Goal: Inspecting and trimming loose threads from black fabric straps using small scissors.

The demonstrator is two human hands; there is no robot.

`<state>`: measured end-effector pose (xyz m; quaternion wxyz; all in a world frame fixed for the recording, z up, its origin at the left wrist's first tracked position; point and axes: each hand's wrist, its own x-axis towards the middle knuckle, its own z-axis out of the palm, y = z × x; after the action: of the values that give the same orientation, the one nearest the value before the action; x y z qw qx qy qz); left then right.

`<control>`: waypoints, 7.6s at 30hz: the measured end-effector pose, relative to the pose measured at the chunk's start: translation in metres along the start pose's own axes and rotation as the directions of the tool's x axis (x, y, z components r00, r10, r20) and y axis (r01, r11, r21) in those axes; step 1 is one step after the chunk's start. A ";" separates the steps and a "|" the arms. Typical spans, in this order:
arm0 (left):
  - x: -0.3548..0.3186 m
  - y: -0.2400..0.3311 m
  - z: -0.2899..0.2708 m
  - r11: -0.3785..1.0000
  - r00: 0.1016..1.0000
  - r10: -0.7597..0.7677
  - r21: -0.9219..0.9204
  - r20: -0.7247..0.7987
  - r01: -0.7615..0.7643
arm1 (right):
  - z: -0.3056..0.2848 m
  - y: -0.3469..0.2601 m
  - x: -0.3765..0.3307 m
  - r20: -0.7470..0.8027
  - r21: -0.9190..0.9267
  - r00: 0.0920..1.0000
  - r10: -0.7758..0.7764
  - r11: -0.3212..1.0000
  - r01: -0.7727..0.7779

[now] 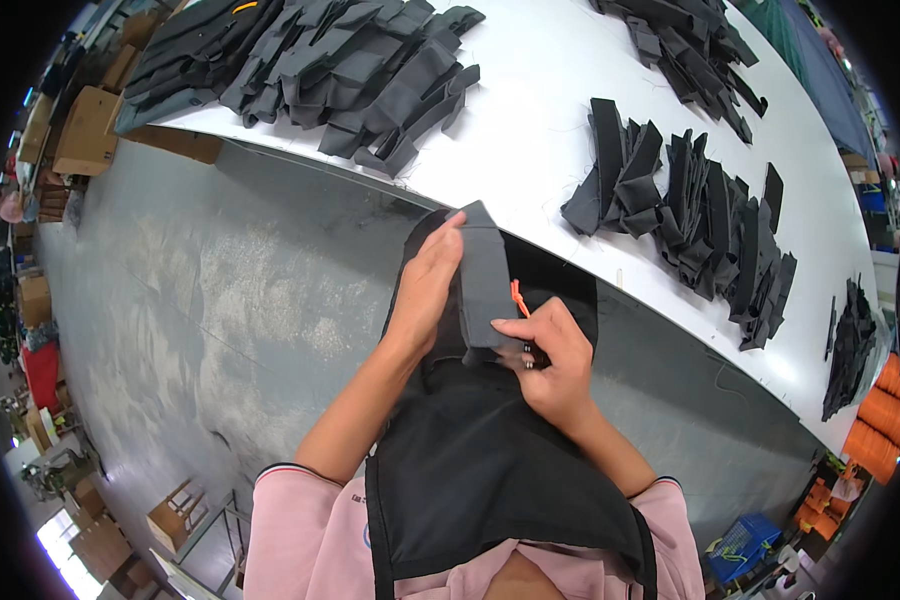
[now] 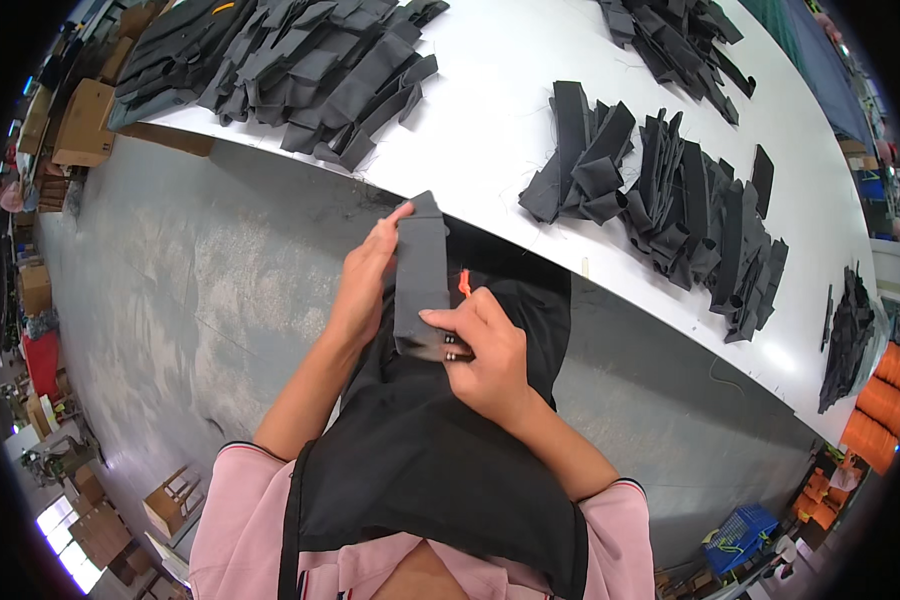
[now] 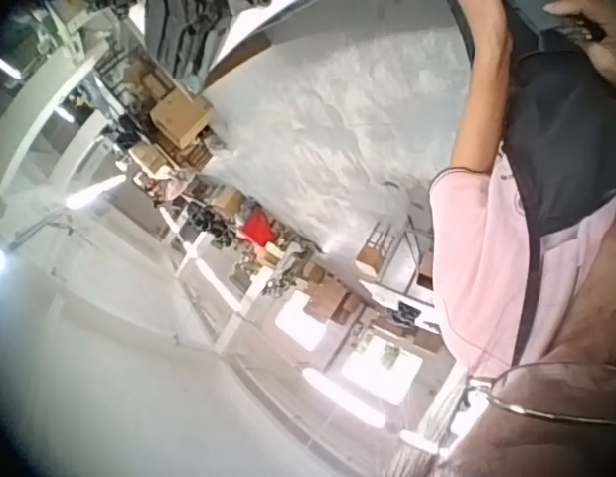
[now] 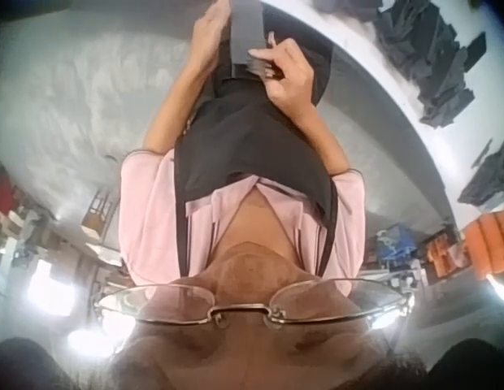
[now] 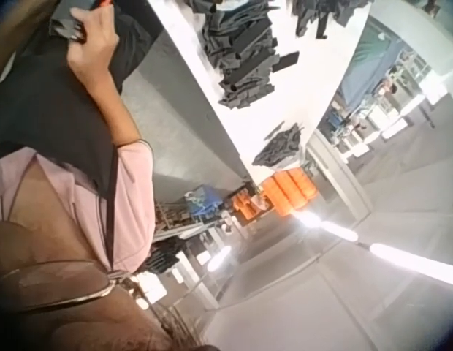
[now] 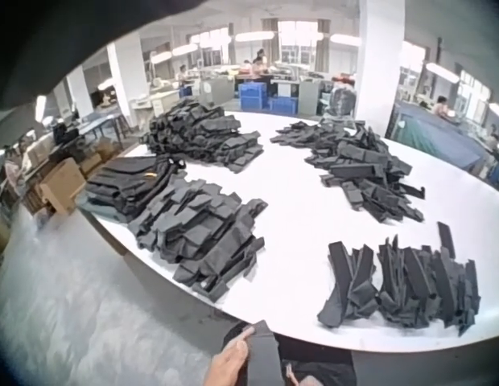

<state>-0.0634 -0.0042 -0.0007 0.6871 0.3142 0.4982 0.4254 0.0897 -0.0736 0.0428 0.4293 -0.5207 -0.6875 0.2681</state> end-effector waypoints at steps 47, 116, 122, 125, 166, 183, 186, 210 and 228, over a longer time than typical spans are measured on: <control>-0.045 0.003 0.017 0.985 0.999 0.042 0.171 -0.027 -0.036 | -0.015 0.009 0.001 -0.133 -0.211 0.991 0.021 0.976 -0.049; -0.040 0.004 0.014 0.971 0.976 -0.216 -0.114 -0.033 0.211 | -0.017 0.009 -0.019 0.183 0.322 0.838 0.514 0.774 -0.545; -0.040 0.003 0.012 0.966 0.973 -0.230 -0.126 -0.018 0.226 | -0.015 -0.001 -0.019 0.028 0.064 0.951 0.309 0.948 -0.310; -0.041 0.006 0.015 0.964 0.972 -0.235 -0.131 -0.022 0.230 | -0.014 0.004 -0.019 0.003 -0.065 0.983 0.186 0.981 -0.185; -0.038 -0.007 0.007 0.994 0.994 -0.108 0.025 0.028 0.108 | -0.024 0.006 -0.004 0.377 0.682 0.751 0.543 0.385 -0.621; -0.037 -0.009 0.004 0.984 0.987 -0.148 0.105 0.059 0.141 | -0.021 -0.004 -0.009 0.164 -0.228 0.986 0.037 0.974 0.001; -0.037 -0.009 0.005 0.983 0.988 -0.141 0.126 0.064 0.132 | -0.020 -0.007 -0.009 0.167 -0.235 0.983 0.075 0.971 -0.034; 0.004 0.073 0.012 0.859 0.923 0.250 0.373 0.292 -0.351 | -0.065 0.055 0.009 -0.166 0.220 0.827 0.538 0.837 -0.500; 0.099 0.129 -0.013 -0.052 0.373 0.878 0.836 0.299 -0.547 | -0.120 0.175 0.131 -0.299 -0.503 0.658 0.691 0.472 -0.724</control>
<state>-0.0964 0.1418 0.0643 -0.0068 0.7412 0.4898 0.4591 0.2669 0.0959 -0.0008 0.1163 -0.8688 -0.4454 0.1824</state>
